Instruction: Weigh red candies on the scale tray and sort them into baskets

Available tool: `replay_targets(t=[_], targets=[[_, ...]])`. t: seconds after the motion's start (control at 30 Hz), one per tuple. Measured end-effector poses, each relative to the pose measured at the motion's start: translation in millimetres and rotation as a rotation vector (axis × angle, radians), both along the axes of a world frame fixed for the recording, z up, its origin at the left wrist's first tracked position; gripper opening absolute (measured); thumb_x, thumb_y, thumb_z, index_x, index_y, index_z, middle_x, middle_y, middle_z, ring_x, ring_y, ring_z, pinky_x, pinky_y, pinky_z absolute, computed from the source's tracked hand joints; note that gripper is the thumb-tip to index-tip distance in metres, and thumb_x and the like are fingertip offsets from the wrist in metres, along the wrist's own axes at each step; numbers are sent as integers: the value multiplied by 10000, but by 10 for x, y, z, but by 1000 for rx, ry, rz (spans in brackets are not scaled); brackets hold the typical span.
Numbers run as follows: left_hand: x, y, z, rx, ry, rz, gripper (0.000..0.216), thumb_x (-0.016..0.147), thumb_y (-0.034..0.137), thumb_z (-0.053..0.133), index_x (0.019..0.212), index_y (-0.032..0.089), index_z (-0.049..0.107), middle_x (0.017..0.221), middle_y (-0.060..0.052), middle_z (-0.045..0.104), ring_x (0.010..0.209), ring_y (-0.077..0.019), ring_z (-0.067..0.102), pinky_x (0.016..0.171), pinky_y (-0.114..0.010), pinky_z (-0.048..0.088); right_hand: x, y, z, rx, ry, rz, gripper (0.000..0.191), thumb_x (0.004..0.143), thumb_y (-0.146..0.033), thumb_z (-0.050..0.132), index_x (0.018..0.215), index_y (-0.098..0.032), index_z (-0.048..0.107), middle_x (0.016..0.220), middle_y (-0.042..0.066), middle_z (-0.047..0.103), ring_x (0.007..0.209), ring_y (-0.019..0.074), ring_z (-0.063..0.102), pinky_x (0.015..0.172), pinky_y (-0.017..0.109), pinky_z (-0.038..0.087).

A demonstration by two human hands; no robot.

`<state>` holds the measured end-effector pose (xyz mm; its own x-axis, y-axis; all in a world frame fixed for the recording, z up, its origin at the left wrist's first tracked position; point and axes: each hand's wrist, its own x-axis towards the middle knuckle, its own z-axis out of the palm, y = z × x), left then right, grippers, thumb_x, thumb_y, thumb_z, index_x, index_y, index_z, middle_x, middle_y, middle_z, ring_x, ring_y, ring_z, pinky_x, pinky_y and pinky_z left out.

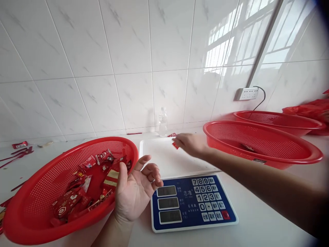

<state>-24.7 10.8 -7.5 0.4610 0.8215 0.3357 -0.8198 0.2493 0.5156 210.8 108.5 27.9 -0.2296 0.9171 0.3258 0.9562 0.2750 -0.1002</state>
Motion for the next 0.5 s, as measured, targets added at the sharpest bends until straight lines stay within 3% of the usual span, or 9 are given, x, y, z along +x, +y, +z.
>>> replay_targets(t=[0.13, 0.27, 0.33, 0.4, 0.43, 0.5], targets=[[12, -12, -9, 11, 23, -7, 467, 831, 539, 703, 1073, 142, 747, 891, -82, 744, 786, -173, 674, 764, -297, 569, 735, 30, 242, 122, 82, -276, 250, 981, -347, 592, 1148, -165, 629, 1130, 71, 658, 941, 199, 662, 816, 398, 570], [25, -28, -32, 56, 62, -11, 468, 851, 558, 665, 1083, 159, 742, 887, -72, 732, 781, -169, 661, 762, -288, 557, 1323, -43, 267, 153, 186, -415, 253, 988, -343, 579, 1183, -188, 622, 1205, 80, 636, 987, 208, 651, 846, 405, 565], [33, -33, -54, 108, 135, 27, 473, 860, 577, 640, 1084, 172, 739, 887, -70, 724, 775, -170, 651, 749, -280, 548, 1366, -110, 223, 172, 222, -390, 249, 987, -325, 579, 1203, -207, 620, 1273, 90, 610, 1069, 228, 627, 914, 444, 541], [51, -46, -58, 181, 279, 133, 420, 863, 545, 658, 1052, 180, 743, 873, -64, 710, 770, -163, 633, 746, -263, 535, 1207, -209, 199, 202, 252, -288, 306, 977, -278, 585, 1279, -225, 590, 1349, 114, 574, 1196, 274, 574, 1004, 513, 488], [66, -61, -44, 202, 363, 215, 364, 867, 506, 675, 1031, 189, 746, 870, -56, 702, 769, -155, 622, 751, -252, 527, 1065, -279, 203, 212, 269, -206, 372, 966, -237, 579, 1337, -214, 560, 1357, 150, 575, 1249, 309, 544, 1032, 537, 471], [113, -121, 32, 223, 513, 397, 251, 882, 415, 693, 1033, 222, 745, 894, -37, 688, 773, -136, 607, 766, -237, 517, 709, -470, 244, 203, 296, 21, 504, 969, -254, 554, 1460, -267, 443, 1427, 127, 539, 1270, 281, 555, 1019, 461, 521]])
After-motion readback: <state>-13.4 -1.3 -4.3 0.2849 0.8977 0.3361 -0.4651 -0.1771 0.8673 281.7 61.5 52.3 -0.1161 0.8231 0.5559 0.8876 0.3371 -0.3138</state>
